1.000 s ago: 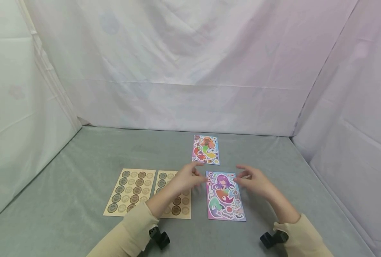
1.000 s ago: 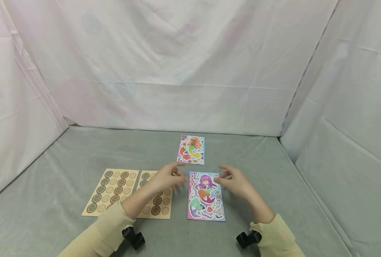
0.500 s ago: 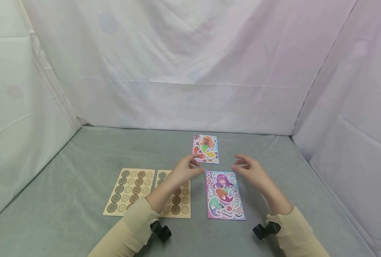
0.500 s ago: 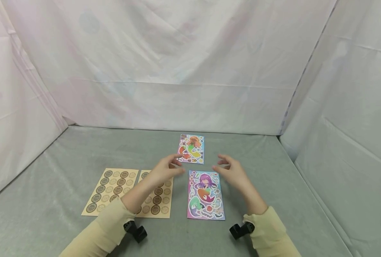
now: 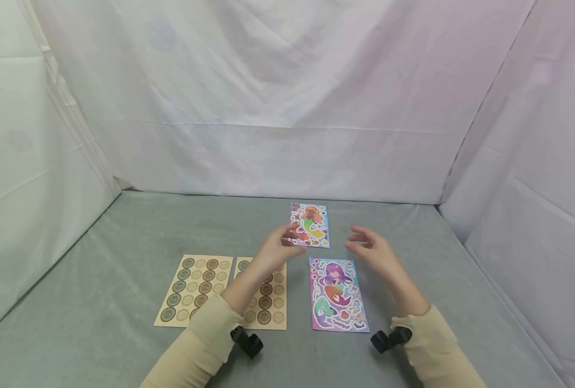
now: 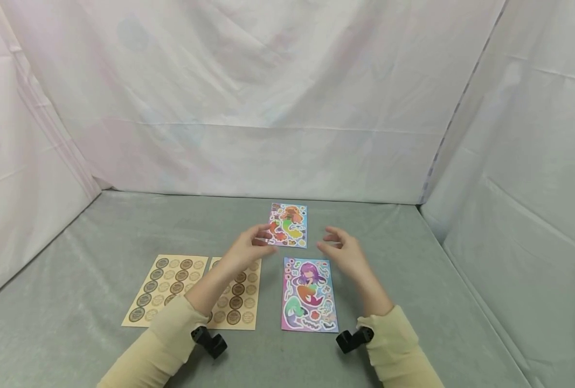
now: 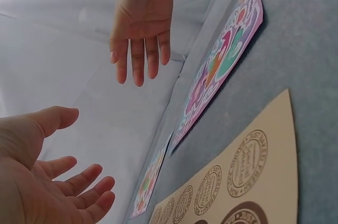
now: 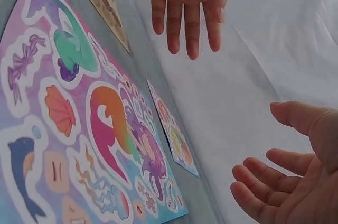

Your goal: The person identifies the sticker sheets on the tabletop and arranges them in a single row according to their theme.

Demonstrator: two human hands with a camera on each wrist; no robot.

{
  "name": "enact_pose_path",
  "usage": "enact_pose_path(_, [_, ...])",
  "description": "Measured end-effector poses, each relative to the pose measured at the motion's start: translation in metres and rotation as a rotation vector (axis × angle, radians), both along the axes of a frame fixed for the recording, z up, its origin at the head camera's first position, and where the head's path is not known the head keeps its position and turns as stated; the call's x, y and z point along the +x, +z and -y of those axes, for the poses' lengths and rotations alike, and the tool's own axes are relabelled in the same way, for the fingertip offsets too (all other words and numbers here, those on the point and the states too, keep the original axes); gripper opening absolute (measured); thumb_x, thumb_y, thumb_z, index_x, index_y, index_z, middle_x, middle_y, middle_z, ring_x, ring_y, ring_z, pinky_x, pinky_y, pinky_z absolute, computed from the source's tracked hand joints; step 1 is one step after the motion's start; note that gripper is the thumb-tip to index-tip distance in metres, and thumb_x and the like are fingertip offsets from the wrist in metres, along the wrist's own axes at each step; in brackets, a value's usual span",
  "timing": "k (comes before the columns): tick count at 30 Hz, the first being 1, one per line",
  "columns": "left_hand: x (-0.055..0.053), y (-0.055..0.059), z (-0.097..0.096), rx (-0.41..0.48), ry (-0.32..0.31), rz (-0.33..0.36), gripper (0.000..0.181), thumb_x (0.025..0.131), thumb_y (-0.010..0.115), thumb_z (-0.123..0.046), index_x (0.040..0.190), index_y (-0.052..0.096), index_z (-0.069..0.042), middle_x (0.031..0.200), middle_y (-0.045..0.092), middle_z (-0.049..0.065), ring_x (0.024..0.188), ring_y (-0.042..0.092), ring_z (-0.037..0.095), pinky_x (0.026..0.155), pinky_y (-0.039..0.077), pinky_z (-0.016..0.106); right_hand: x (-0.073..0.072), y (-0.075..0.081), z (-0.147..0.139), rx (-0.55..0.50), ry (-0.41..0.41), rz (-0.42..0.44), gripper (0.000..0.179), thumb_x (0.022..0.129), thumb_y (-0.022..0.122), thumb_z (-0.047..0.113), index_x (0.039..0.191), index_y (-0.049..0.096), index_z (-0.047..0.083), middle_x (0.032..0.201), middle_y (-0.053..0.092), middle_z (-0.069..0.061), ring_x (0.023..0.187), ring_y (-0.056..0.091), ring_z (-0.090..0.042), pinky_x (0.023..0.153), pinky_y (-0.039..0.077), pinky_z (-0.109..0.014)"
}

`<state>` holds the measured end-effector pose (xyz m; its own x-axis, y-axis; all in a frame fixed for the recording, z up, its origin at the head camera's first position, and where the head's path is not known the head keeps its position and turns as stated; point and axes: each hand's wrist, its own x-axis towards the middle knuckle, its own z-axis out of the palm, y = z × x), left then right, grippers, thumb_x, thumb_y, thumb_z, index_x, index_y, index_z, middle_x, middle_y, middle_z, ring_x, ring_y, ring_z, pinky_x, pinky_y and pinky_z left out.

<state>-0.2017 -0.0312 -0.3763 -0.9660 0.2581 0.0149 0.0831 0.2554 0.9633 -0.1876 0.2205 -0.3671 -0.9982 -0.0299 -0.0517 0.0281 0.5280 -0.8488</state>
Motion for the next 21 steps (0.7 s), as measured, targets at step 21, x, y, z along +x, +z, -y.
enact_pose_path(21, [-0.017,-0.004,0.002,0.061,0.093,-0.006,0.069,0.082,0.076,-0.019,0.142,0.043,-0.006,0.13,0.052,0.017,0.119,0.048,0.038,0.092,0.047,0.046,-0.022,-0.006,0.014,-0.131,-0.007,-0.057,0.057,0.092,0.065,0.015,0.142,0.042,0.003,0.13,0.054,-0.021,0.114,0.055,-0.034,0.091,0.049,-0.043])
